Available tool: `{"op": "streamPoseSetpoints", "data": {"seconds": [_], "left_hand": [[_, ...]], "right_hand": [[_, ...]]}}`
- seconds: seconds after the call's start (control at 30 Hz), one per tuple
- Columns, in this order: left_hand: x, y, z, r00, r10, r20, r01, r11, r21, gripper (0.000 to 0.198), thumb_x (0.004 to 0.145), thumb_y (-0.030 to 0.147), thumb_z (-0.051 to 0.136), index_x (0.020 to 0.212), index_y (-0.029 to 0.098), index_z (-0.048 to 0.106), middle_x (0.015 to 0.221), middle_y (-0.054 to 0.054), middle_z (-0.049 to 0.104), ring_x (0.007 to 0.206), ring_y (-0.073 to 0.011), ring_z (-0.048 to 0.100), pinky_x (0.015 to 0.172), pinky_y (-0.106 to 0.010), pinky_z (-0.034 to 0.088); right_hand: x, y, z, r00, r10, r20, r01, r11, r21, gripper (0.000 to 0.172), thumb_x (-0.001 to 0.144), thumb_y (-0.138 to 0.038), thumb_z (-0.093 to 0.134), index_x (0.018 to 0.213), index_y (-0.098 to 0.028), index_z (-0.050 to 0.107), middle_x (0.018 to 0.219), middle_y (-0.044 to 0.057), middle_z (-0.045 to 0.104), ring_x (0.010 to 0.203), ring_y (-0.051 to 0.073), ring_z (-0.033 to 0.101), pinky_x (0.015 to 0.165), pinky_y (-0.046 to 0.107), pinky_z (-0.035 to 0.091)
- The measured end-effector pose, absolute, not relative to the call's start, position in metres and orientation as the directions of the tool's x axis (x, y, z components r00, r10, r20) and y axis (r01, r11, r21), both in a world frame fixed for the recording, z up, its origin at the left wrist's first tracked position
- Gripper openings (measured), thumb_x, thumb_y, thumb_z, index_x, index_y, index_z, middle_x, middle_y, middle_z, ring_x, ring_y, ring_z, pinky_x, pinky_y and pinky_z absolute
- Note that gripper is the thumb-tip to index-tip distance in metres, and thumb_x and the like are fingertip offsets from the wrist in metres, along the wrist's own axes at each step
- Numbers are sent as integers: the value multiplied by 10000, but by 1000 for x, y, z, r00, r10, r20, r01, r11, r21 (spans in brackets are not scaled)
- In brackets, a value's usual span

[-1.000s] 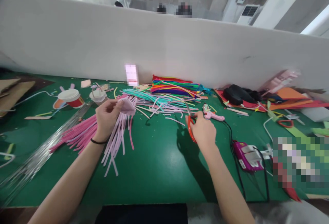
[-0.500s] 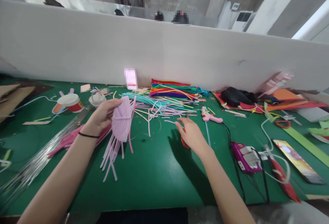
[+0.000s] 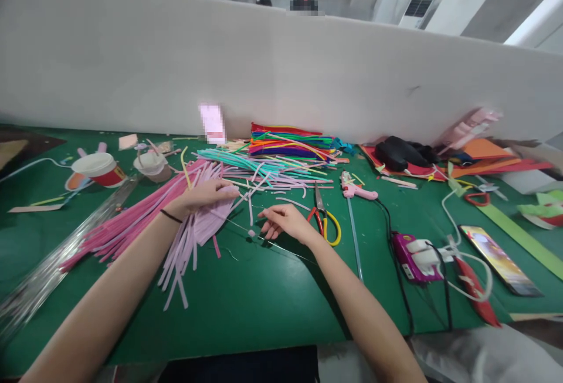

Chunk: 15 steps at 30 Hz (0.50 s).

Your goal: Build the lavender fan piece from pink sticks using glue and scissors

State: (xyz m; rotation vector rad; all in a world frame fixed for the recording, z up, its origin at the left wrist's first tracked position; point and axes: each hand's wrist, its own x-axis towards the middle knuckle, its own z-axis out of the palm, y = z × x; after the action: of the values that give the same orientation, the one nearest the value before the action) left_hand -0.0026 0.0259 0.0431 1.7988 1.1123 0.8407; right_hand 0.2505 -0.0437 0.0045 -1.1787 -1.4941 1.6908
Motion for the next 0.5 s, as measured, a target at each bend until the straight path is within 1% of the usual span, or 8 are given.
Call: {"op": "streamPoseSetpoints", "data": {"seconds": [0.07,0.1,0.2,0.27,0.37,0.43,0.5], "left_hand": [[2,29,41,510,860,-12,427,-241,872,363,669,475,752,560,186,561,536,46,439,476,-99,386,450,-225,243],[4,31,40,538,842,-37,447,-248,859,366,688,482,733,568,188,552,544,46,435,488,-101,382,463,-229,241],[7,36,36,576,816,-54,471,-277,837,358,711,511,698,602,191,579,574,37,484,524,-117,416,501,-237,276],[7,38,33,590,806,-45,474,-301,827,362,728,533,674,629,191,610,604,27,534,552,-130,458,528,-242,312],[9,38,31,555,832,-2,507,-336,794,364,760,551,637,711,191,662,667,-1,613,620,-169,549,577,-258,384],[13,35,32,508,857,84,530,-388,754,352,786,533,619,856,196,694,820,-35,687,749,-209,621,674,-288,446],[20,30,36,534,820,205,528,-513,677,354,797,500,631,998,214,687,1028,-60,700,941,-242,633,833,-333,454]], "right_hand": [[247,-45,2,-388,900,-200,172,-142,-975,400,870,-497,566,975,-124,663,760,61,712,525,105,646,458,193,487],[245,-45,1,-358,917,-174,204,-105,-973,380,870,-487,562,944,-129,665,778,62,713,512,101,638,445,192,479],[242,-48,1,-276,958,-78,335,20,-942,355,881,-471,535,845,-147,676,761,45,703,477,101,614,433,202,467],[241,-49,2,-224,974,-11,416,86,-905,331,885,-453,531,874,-165,694,736,28,692,467,103,601,438,209,457],[242,-51,3,-167,985,51,488,127,-864,288,880,-415,548,969,-188,702,725,14,692,472,110,591,461,220,452],[243,-51,3,-160,984,72,527,147,-837,264,887,-387,542,946,-185,702,716,12,696,472,111,590,494,227,457],[243,-50,2,-165,983,82,576,163,-801,239,894,-351,536,894,-181,702,713,9,700,480,109,596,531,229,456]]}}
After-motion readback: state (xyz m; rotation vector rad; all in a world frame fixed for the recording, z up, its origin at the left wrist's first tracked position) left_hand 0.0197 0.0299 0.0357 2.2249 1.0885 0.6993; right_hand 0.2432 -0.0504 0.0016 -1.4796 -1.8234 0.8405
